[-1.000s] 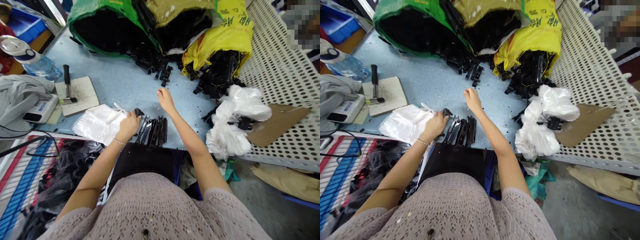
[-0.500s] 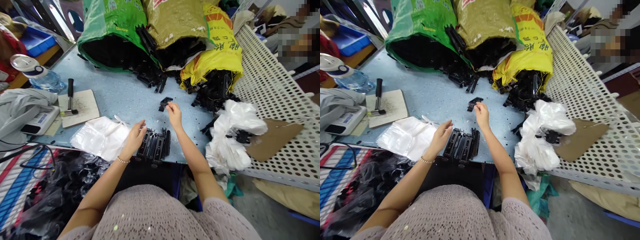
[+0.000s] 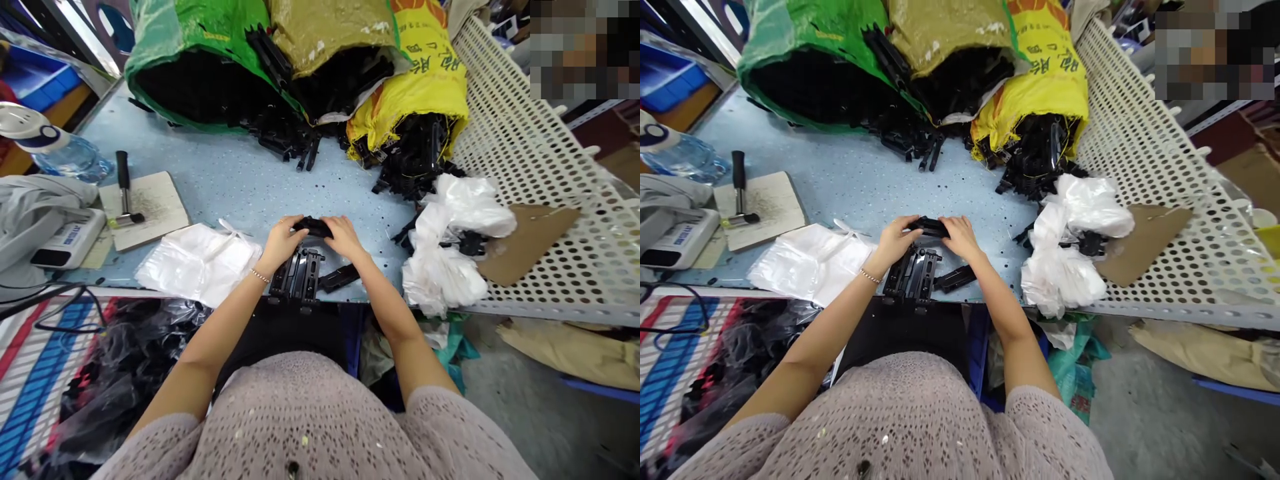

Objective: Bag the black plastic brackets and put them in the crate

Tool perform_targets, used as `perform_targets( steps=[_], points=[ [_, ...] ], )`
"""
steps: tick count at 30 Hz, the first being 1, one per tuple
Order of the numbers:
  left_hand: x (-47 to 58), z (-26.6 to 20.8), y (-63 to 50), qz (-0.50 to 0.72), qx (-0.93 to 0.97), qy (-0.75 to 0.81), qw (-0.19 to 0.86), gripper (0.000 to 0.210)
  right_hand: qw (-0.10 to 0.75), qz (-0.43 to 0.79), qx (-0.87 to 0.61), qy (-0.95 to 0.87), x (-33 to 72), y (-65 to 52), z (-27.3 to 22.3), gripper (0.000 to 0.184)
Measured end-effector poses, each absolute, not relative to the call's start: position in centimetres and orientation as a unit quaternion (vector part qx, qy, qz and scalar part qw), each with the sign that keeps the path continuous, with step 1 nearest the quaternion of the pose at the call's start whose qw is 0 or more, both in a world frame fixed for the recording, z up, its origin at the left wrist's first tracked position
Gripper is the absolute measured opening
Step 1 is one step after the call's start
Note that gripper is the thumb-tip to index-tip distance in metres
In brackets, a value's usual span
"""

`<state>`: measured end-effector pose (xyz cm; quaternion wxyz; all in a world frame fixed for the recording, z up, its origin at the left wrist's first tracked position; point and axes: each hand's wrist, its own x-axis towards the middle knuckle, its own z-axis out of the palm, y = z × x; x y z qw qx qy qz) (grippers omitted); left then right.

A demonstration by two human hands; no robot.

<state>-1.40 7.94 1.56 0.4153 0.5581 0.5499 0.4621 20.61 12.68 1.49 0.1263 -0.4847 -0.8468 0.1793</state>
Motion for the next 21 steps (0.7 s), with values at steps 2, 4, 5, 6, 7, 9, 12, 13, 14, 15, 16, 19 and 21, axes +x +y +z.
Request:
perform_targets(
  steps=[2, 4, 5, 6, 7, 9, 12, 13, 14, 15, 16, 19, 21],
  points=[
    [-0.9, 2.3, 7.5, 0.523, 0.512, 0.507, 0.455, 0.073, 0.179, 0.185, -0.508, -0.822, 19.4, 11.7, 3.0, 0.057],
    [-0.6, 3.5, 6.5, 0.566, 0.48, 0.468, 0.481, 0.081, 0.244, 0.219, -0.486, -0.81, 18.0, 9.8, 5.0, 0.055],
    [-0.7, 4.2, 5.8, 0.579, 0.468, 0.458, 0.486, 0.077, 0.262, 0.246, -0.456, -0.814, 17.4, 8.7, 6.1, 0.054],
    [-0.8, 5.0, 5.0, 0.586, 0.455, 0.457, 0.491, 0.071, 0.268, 0.277, -0.419, -0.822, 16.9, 7.5, 7.2, 0.049],
    [-1.0, 5.9, 4.1, 0.587, 0.44, 0.463, 0.498, 0.066, 0.275, 0.3, -0.391, -0.825, 16.6, 6.5, 8.3, 0.043],
    [-1.7, 7.4, 2.1, 0.568, 0.413, 0.481, 0.525, 0.062, 0.311, 0.3, -0.389, -0.814, 16.3, 5.2, 9.8, 0.044],
    [-2.3, 8.6, -0.5, 0.523, 0.402, 0.483, 0.576, 0.062, 0.369, 0.251, -0.452, -0.773, 15.5, 5.3, 10.4, 0.055],
    [-2.3, 8.7, -1.1, 0.519, 0.4, 0.482, 0.582, 0.062, 0.371, 0.267, -0.459, -0.762, 15.1, 5.7, 10.2, 0.057],
    [-2.3, 8.7, -1.6, 0.519, 0.397, 0.481, 0.584, 0.062, 0.365, 0.31, -0.458, -0.749, 14.7, 6.0, 9.8, 0.059],
    [-2.3, 8.6, -1.9, 0.524, 0.392, 0.483, 0.582, 0.062, 0.355, 0.373, -0.451, -0.729, 14.2, 6.3, 9.4, 0.061],
    [-2.3, 8.5, -2.1, 0.531, 0.387, 0.486, 0.576, 0.061, 0.344, 0.442, -0.441, -0.702, 13.8, 6.4, 9.0, 0.062],
    [-2.6, 8.2, -2.4, 0.55, 0.363, 0.499, 0.562, 0.056, 0.317, 0.57, -0.412, -0.636, 13.1, 5.0, 8.0, 0.065],
    [-2.8, 8.2, -2.5, 0.559, 0.337, 0.512, 0.559, 0.05, 0.291, 0.548, -0.4, -0.674, 13.0, 2.7, 7.5, 0.062]
  ],
)
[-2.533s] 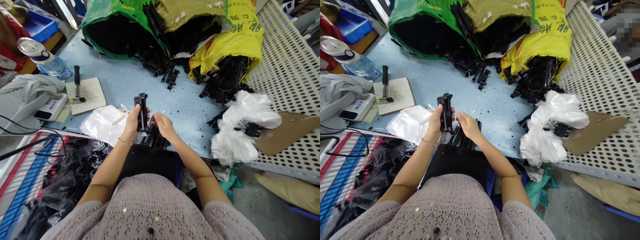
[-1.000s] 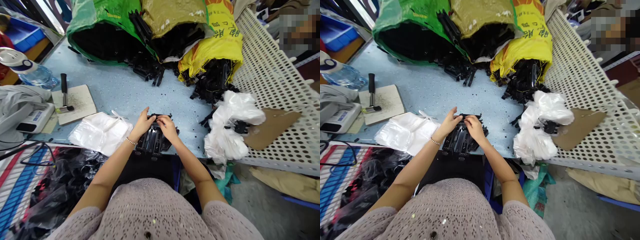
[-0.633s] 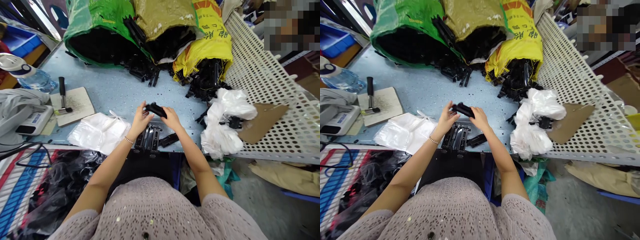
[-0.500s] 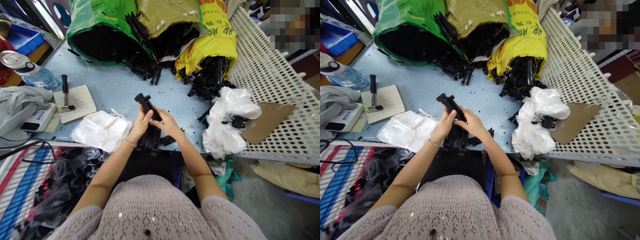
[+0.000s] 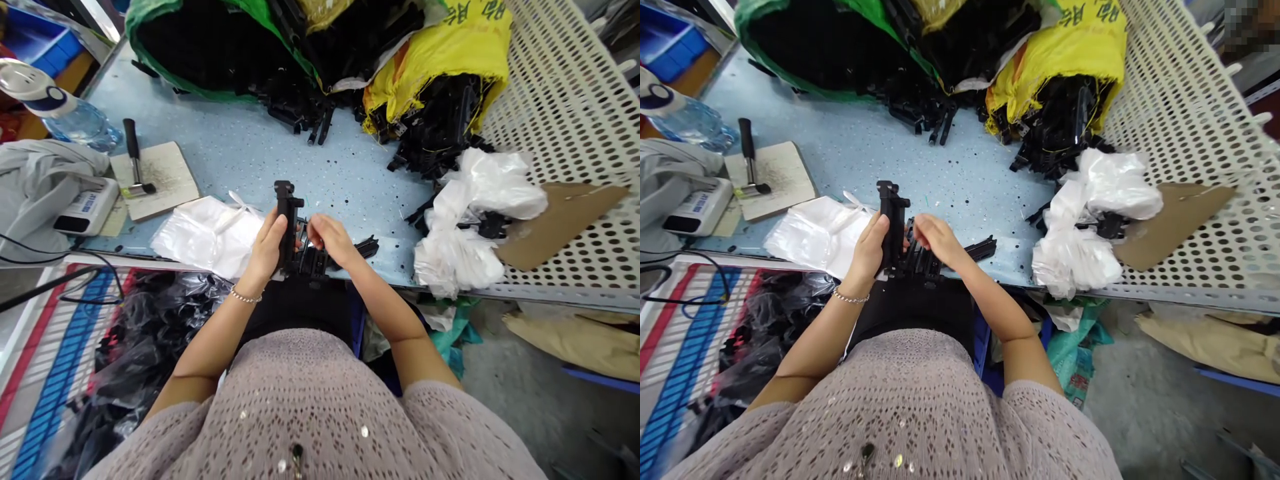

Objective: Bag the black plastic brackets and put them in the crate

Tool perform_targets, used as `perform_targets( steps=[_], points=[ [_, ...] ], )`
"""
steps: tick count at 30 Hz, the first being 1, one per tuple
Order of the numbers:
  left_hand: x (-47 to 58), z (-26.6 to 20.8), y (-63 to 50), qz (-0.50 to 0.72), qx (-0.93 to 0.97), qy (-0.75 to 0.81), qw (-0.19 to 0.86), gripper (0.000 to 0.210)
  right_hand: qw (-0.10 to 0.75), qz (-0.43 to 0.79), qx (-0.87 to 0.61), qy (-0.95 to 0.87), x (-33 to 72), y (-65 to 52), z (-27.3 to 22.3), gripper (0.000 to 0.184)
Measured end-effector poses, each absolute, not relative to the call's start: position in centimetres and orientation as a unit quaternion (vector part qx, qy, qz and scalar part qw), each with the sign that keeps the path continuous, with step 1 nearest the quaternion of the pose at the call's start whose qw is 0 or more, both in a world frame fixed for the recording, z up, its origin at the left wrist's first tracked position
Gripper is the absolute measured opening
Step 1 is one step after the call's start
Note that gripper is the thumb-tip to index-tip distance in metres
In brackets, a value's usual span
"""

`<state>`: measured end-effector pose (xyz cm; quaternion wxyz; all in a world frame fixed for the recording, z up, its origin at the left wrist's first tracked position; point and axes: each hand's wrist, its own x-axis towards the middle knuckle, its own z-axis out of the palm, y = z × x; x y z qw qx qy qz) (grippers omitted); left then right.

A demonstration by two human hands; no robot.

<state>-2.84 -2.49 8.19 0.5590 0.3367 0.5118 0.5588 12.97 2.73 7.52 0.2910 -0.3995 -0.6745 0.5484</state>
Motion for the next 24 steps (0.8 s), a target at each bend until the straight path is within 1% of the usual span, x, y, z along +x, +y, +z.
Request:
perform_targets(
  steps=[3, 4, 7, 8, 11, 13, 17, 20, 22, 24],
  points=[
    [-2.9, 8.2, -2.7, 0.556, 0.313, 0.523, 0.564, 0.047, 0.256, 0.431, -0.398, -0.768, 12.9, -1.1, 6.8, 0.052],
    [-2.9, 8.1, -2.8, 0.552, 0.315, 0.523, 0.568, 0.047, 0.249, 0.41, -0.408, -0.777, 13.0, -2.2, 6.5, 0.05],
    [-3.5, 7.1, -3.1, 0.543, 0.339, 0.524, 0.562, 0.048, 0.222, 0.419, -0.454, -0.755, 14.2, -4.1, 5.5, 0.052],
    [-4.1, 6.5, -3.1, 0.54, 0.347, 0.531, 0.553, 0.05, 0.217, 0.403, -0.482, -0.747, 15.1, -4.4, 5.1, 0.051],
    [-5.9, 4.1, -3.1, 0.506, 0.341, 0.571, 0.55, 0.058, 0.203, 0.267, -0.595, -0.73, 19.0, -4.3, 3.6, 0.045],
    [-6.2, 2.5, -3.2, 0.473, 0.298, 0.588, 0.584, 0.055, 0.184, 0.197, -0.63, -0.729, 21.8, -3.9, 2.3, 0.046],
    [-4.0, -0.3, -3.5, 0.489, 0.149, 0.567, 0.646, 0.05, 0.163, 0.181, -0.564, -0.789, 25.5, -2.3, 0.2, 0.043],
    [-2.1, -1.3, -3.4, 0.513, 0.095, 0.521, 0.675, 0.051, 0.153, 0.171, -0.544, -0.807, 26.2, -1.5, 0.7, 0.04],
    [-1.5, -1.1, -3.4, 0.535, 0.09, 0.496, 0.678, 0.053, 0.19, 0.157, -0.561, -0.79, 25.6, -1.8, 2.0, 0.037],
    [-1.2, -0.3, -3.9, 0.568, 0.106, 0.488, 0.654, 0.053, 0.254, 0.196, -0.567, -0.759, 24.1, -2.9, 3.7, 0.037]
  ],
)
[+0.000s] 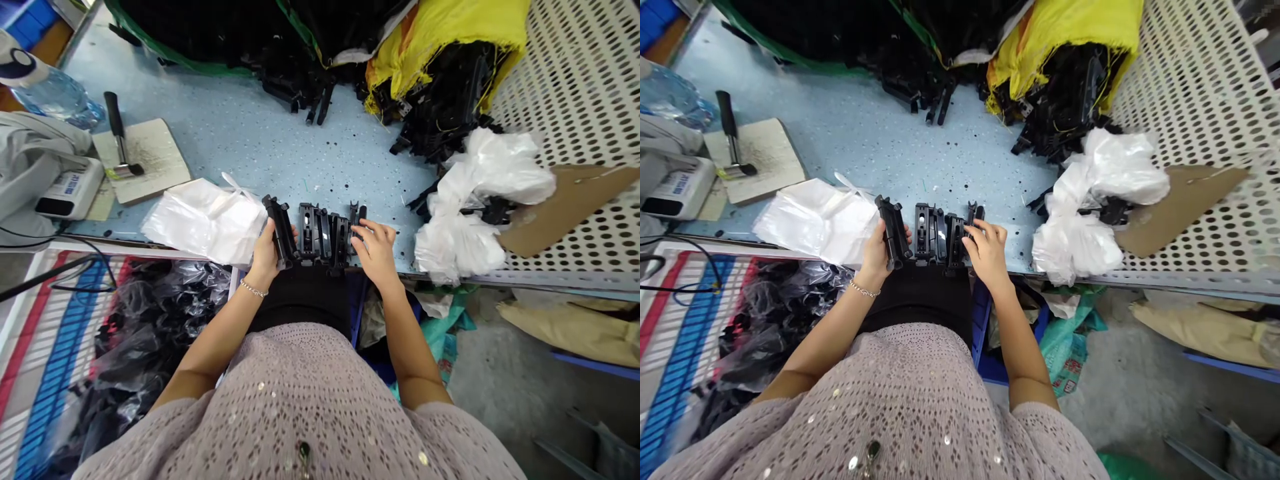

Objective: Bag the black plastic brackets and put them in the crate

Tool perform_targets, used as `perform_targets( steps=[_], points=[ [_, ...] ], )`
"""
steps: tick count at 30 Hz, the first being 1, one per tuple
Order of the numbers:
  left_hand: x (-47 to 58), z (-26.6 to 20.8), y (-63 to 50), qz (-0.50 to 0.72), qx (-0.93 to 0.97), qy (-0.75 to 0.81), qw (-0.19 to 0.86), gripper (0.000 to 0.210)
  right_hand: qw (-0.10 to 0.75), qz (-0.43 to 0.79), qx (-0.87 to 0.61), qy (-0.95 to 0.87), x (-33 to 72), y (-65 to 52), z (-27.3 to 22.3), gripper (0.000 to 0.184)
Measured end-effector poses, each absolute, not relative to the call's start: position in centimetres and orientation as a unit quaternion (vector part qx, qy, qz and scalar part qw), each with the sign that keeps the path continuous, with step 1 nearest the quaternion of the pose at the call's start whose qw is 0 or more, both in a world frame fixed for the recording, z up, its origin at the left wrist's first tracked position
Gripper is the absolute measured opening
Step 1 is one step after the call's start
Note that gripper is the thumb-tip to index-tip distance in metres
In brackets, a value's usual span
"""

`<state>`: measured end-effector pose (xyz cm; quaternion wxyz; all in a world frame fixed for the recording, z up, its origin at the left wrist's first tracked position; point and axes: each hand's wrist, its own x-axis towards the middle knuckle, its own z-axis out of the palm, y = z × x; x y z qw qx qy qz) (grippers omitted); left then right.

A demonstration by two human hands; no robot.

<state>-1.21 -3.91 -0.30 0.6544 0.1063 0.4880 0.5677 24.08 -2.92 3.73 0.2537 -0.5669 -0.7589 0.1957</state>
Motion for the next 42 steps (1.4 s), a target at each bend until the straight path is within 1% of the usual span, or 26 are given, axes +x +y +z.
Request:
perform_targets(
  steps=[2, 4, 6, 7, 10, 12, 14, 15, 17, 19, 22, 24, 26, 29, 32, 35, 37, 38, 40, 42],
  points=[
    [-0.8, 0.8, -4.9, 0.598, 0.145, 0.495, 0.614, 0.053, 0.294, 0.325, -0.541, -0.717, 21.7, -4.5, 5.0, 0.041],
    [-0.4, 1.8, -6.0, 0.606, 0.217, 0.504, 0.576, 0.052, 0.29, 0.475, -0.496, -0.666, 18.9, -6.0, 5.3, 0.051],
    [-0.4, 2.2, -7.2, 0.583, 0.336, 0.515, 0.532, 0.052, 0.288, 0.565, -0.472, -0.613, 16.5, -6.8, 4.9, 0.06],
    [-0.8, 2.2, -7.6, 0.562, 0.404, 0.524, 0.497, 0.052, 0.296, 0.59, -0.468, -0.587, 15.6, -6.9, 4.4, 0.061],
    [-3.1, 1.1, -8.7, 0.463, 0.569, 0.59, 0.336, 0.047, 0.334, 0.656, -0.459, -0.497, 14.7, -6.5, 3.3, 0.052],
    [-5.3, 0.2, -9.1, 0.356, 0.636, 0.646, 0.226, 0.041, 0.341, 0.702, -0.438, -0.446, 14.9, -6.3, 2.9, 0.049],
    [-7.3, -0.6, -9.1, 0.232, 0.686, 0.672, 0.155, 0.032, 0.34, 0.735, -0.415, -0.415, 15.1, -6.4, 2.7, 0.045],
    [-8.2, -0.8, -9.0, 0.184, 0.708, 0.667, 0.14, 0.026, 0.339, 0.746, -0.405, -0.406, 15.1, -6.5, 2.7, 0.044],
    [-9.8, -1.0, -8.5, 0.143, 0.743, 0.634, 0.159, 0.014, 0.341, 0.757, -0.392, -0.397, 14.9, -6.8, 2.8, 0.043],
    [-11.2, -1.1, -7.9, 0.183, 0.747, 0.598, 0.228, 0.008, 0.343, 0.765, -0.384, -0.388, 14.5, -7.1, 2.9, 0.043],
    [-12.4, -1.2, -7.1, 0.319, 0.649, 0.592, 0.356, 0.017, 0.332, 0.788, -0.37, -0.364, 13.9, -7.4, 3.1, 0.044],
    [-12.5, -1.4, -6.9, 0.418, 0.527, 0.603, 0.429, 0.016, 0.312, 0.813, -0.351, -0.343, 13.2, -7.5, 3.0, 0.044],
    [-12.2, -1.5, -6.8, 0.495, 0.408, 0.596, 0.483, 0.023, 0.289, 0.842, -0.326, -0.317, 12.0, -7.5, 2.7, 0.041],
    [-11.6, -1.3, -6.8, 0.553, 0.323, 0.556, 0.531, 0.031, 0.272, 0.874, -0.292, -0.279, 9.3, -7.0, 1.7, 0.039],
    [-11.3, -0.9, -6.8, 0.571, 0.302, 0.519, 0.559, 0.028, 0.294, 0.875, -0.283, -0.26, 6.9, -5.9, 0.7, 0.042],
    [-11.5, -0.7, -6.7, 0.597, 0.261, 0.509, 0.563, 0.024, 0.324, 0.86, -0.299, -0.258, 6.2, -5.0, 0.4, 0.039],
    [-11.9, -0.6, -6.6, 0.619, 0.242, 0.518, 0.539, 0.024, 0.322, 0.851, -0.314, -0.272, 6.6, -4.7, 0.5, 0.037],
    [-12.3, -0.4, -6.7, 0.629, 0.248, 0.532, 0.51, 0.022, 0.318, 0.848, -0.32, -0.28, 6.9, -4.7, 0.6, 0.037],
    [-13.4, 0.3, -7.2, 0.625, 0.32, 0.58, 0.412, 0.015, 0.315, 0.842, -0.33, -0.288, 7.6, -4.8, 0.8, 0.039],
    [-14.8, 1.5, -8.0, 0.548, 0.462, 0.64, 0.278, 0.003, 0.317, 0.837, -0.34, -0.29, 8.0, -4.9, 1.0, 0.04]
  ],
)
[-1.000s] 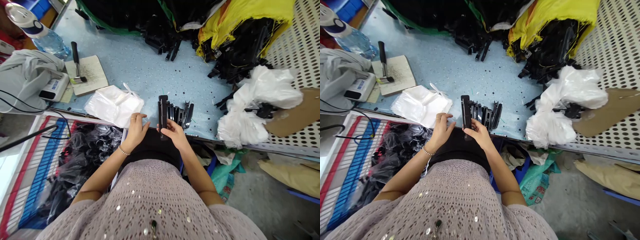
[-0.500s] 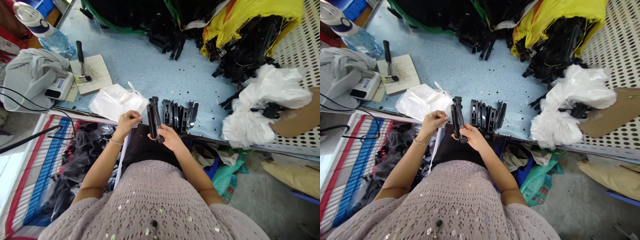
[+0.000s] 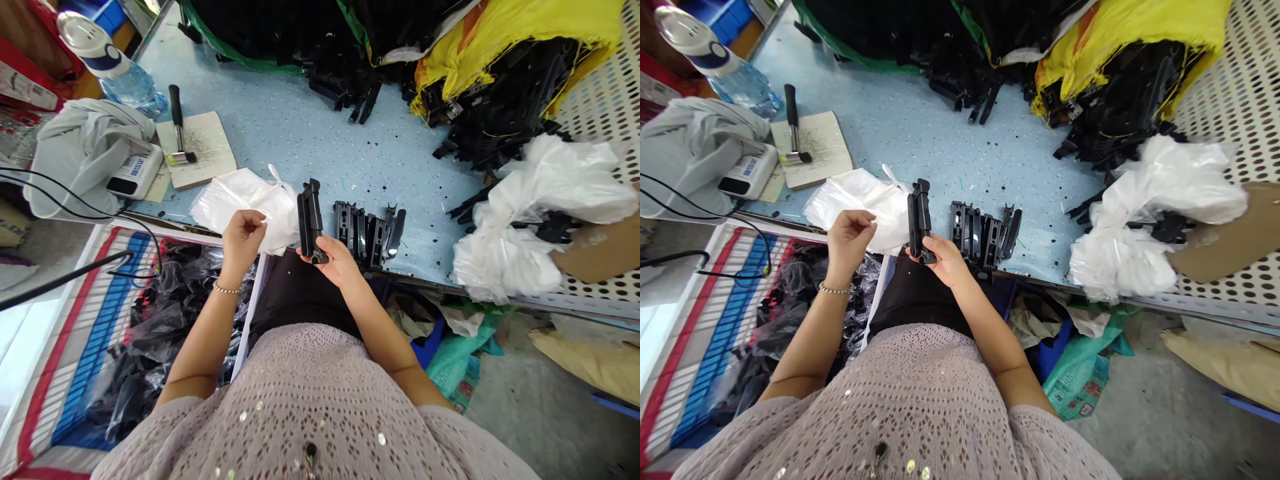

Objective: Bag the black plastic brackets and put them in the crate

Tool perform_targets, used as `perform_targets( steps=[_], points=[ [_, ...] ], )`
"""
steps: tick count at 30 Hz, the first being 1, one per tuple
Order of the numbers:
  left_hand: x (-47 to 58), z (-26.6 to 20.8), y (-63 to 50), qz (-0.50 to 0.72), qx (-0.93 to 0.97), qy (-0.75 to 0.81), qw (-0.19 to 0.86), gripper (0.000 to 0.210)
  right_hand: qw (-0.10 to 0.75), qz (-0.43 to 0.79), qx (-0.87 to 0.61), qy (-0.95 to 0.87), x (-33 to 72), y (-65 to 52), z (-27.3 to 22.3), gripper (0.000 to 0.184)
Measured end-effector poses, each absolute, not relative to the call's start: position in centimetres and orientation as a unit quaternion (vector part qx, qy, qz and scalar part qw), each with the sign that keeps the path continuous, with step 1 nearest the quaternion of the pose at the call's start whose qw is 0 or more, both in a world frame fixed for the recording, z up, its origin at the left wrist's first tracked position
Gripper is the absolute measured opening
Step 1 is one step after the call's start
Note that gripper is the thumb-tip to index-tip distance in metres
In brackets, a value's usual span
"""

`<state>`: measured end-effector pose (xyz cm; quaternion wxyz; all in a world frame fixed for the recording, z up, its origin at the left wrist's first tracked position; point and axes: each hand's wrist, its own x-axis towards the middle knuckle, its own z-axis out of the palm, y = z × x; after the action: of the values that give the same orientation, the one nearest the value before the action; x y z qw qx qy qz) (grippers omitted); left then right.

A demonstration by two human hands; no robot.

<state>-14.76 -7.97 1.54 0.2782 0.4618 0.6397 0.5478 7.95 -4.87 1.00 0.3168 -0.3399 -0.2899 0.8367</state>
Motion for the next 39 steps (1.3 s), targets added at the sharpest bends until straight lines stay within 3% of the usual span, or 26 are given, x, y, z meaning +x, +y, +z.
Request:
perform_targets(
  steps=[3, 5, 9, 15, 19, 23, 25, 28, 29, 32, 36, 38, 39],
  points=[
    [-16.5, 3.7, -9.2, 0.341, 0.629, 0.687, 0.127, 0.021, 0.32, 0.822, -0.358, -0.305, 7.8, -4.9, 1.2, 0.041],
    [-16.9, 4.5, -9.6, 0.269, 0.667, 0.688, 0.094, 0.033, 0.334, 0.798, -0.381, -0.327, 7.5, -5.2, 1.4, 0.041],
    [-16.0, 4.1, -9.5, 0.283, 0.675, 0.671, 0.117, 0.042, 0.353, 0.775, -0.369, -0.372, 8.1, -7.1, 2.8, 0.047],
    [-15.1, 3.3, -10.4, 0.354, 0.676, 0.628, 0.15, 0.068, 0.134, 0.937, -0.221, -0.236, 9.5, -9.4, 3.5, 0.06],
    [-14.1, 3.6, -12.8, 0.357, 0.729, 0.571, 0.121, 0.078, 0.162, 0.909, -0.278, -0.264, 7.9, -7.8, 2.2, 0.059],
    [-12.0, 3.6, -14.8, 0.31, 0.802, 0.472, 0.194, 0.083, 0.239, 0.781, -0.394, -0.423, 5.8, -7.3, 1.7, 0.035],
    [-11.6, 4.2, -15.4, 0.285, 0.803, 0.474, 0.222, 0.082, 0.257, 0.715, -0.393, -0.519, 5.2, -8.3, 2.1, 0.034],
    [-13.2, 6.3, -17.0, 0.281, 0.775, 0.523, 0.217, 0.071, 0.215, 0.717, -0.276, -0.603, 5.3, -10.0, 3.5, 0.064],
    [-14.3, 7.0, -18.0, 0.28, 0.761, 0.544, 0.218, 0.064, 0.189, 0.73, -0.23, -0.615, 5.7, -10.2, 4.0, 0.064],
    [-18.4, 7.5, -21.8, 0.208, 0.704, 0.618, 0.282, 0.047, 0.149, 0.69, -0.185, -0.684, 7.4, -8.8, 5.6, 0.042],
    [-21.7, 1.9, -26.9, -0.039, 0.556, 0.7, 0.446, 0.022, 0.167, 0.411, -0.351, -0.825, 11.0, -2.9, 6.4, 0.048],
    [-21.4, -1.5, -28.5, -0.095, 0.482, 0.718, 0.493, 0.006, 0.11, 0.285, -0.406, -0.861, 12.7, 0.4, 6.2, 0.05],
    [-20.8, -2.8, -28.9, -0.091, 0.464, 0.725, 0.5, 0.009, 0.073, 0.246, -0.41, -0.875, 13.3, 1.8, 5.9, 0.05]
  ],
)
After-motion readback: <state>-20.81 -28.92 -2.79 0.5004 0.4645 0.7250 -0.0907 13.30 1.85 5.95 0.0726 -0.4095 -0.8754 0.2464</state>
